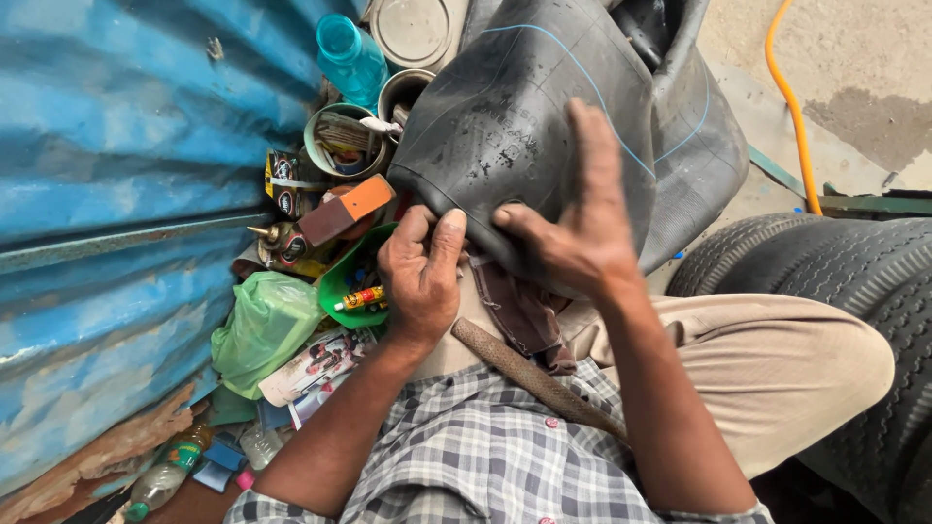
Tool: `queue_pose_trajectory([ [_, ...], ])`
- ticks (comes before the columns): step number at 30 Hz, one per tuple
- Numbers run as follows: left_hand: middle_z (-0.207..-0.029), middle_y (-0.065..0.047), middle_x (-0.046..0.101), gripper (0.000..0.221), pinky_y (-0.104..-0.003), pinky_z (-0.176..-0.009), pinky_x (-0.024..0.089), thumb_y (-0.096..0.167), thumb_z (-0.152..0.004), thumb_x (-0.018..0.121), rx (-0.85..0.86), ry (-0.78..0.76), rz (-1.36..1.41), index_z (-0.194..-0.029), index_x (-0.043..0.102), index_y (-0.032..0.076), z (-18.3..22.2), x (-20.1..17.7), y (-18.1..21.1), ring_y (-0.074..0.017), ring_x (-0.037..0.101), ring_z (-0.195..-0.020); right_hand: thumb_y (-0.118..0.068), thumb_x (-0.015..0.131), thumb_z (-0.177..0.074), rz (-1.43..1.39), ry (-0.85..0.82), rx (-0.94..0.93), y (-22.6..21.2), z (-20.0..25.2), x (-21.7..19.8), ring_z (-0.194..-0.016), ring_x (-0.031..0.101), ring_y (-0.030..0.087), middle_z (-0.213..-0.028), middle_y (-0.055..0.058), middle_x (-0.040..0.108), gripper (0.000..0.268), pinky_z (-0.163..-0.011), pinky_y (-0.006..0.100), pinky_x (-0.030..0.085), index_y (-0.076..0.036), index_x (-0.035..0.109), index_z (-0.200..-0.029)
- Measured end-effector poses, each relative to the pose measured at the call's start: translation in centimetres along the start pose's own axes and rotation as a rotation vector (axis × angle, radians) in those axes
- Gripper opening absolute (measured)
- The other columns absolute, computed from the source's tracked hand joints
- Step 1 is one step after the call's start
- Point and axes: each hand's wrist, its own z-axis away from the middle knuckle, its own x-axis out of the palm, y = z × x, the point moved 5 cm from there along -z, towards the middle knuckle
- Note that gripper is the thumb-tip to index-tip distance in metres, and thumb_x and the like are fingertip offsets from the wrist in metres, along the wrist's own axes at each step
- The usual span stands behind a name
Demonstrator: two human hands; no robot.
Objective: Repairing a bicycle or vehicle inner tube by sanding, applying adhesive, and attaching a patch.
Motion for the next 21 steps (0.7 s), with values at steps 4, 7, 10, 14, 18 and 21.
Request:
queue_pose_trajectory([
  [4,-0.075,-0.003,0.06,0.022,-0.027,-0.062,0.046,0.016,-0.106,0.061,0.132,0.04,-0.083,-0.09,0.061,0.001,-0.4,0.0,1.0,-0.0092,0.055,-0.067,-0.036,0.094,-0.078,0.156,-0.01,0.029,2.3,0.2,1.5,-0.159,0.028,0.039,-0.169,0.024,0.03,0.116,-0.132,0.047,0.027,-0.006,0.024,-0.165],
  [7,-0.078,-0.006,0.057,0.021,-0.031,-0.067,0.046,0.015,-0.107,0.061,0.171,0.083,-0.12,-0.091,0.059,0.001,-0.3,0.2,0.5,-0.0139,0.053,-0.072,-0.039,0.091,-0.09,0.237,0.03,-0.07,1.9,1.0,1.6,-0.166,0.024,0.041,-0.175,0.025,0.027,0.112,-0.136,0.048,0.024,-0.005,0.021,-0.17],
  [10,-0.079,-0.009,0.057,0.02,-0.034,-0.068,0.047,0.013,-0.105,0.062,0.183,0.13,-0.155,-0.089,0.057,0.001,-0.4,0.0,0.6,-0.0191,0.054,-0.072,-0.04,0.09,-0.08,0.216,-0.014,-0.065,0.9,0.0,1.6,-0.156,0.029,0.043,-0.168,0.026,0.03,0.116,-0.129,0.049,0.025,-0.003,0.022,-0.165],
  [14,-0.081,-0.011,0.059,0.018,-0.037,-0.07,0.048,0.012,-0.104,0.062,0.261,0.136,-0.197,-0.09,0.057,0.002,-0.5,0.1,0.9,-0.0238,0.058,-0.073,-0.044,0.093,-0.075,0.215,0.081,-0.054,0.3,-0.9,1.6,-0.141,0.043,0.039,-0.153,0.022,0.045,0.116,-0.121,0.048,0.034,-0.004,0.026,-0.161],
  [18,-0.08,-0.011,0.058,0.019,-0.038,-0.071,0.047,0.012,-0.105,0.062,0.301,0.124,-0.2,-0.089,0.056,0.003,-0.9,0.1,1.1,-0.024,0.056,-0.073,-0.033,0.09,-0.087,0.192,0.172,-0.035,1.4,-0.4,2.1,-0.139,0.051,0.034,-0.151,0.018,0.056,0.096,-0.121,0.044,0.04,-0.006,0.035,-0.162],
  [21,-0.077,-0.011,0.056,0.022,-0.037,-0.068,0.046,0.012,-0.105,0.062,0.264,0.092,-0.122,-0.087,0.055,0.003,-0.5,0.2,0.3,-0.0246,0.053,-0.071,-0.033,0.086,-0.092,0.073,0.145,0.109,2.6,-0.2,1.3,-0.143,0.057,0.029,-0.148,0.016,0.06,0.087,-0.122,0.038,0.046,-0.008,0.04,-0.162],
])
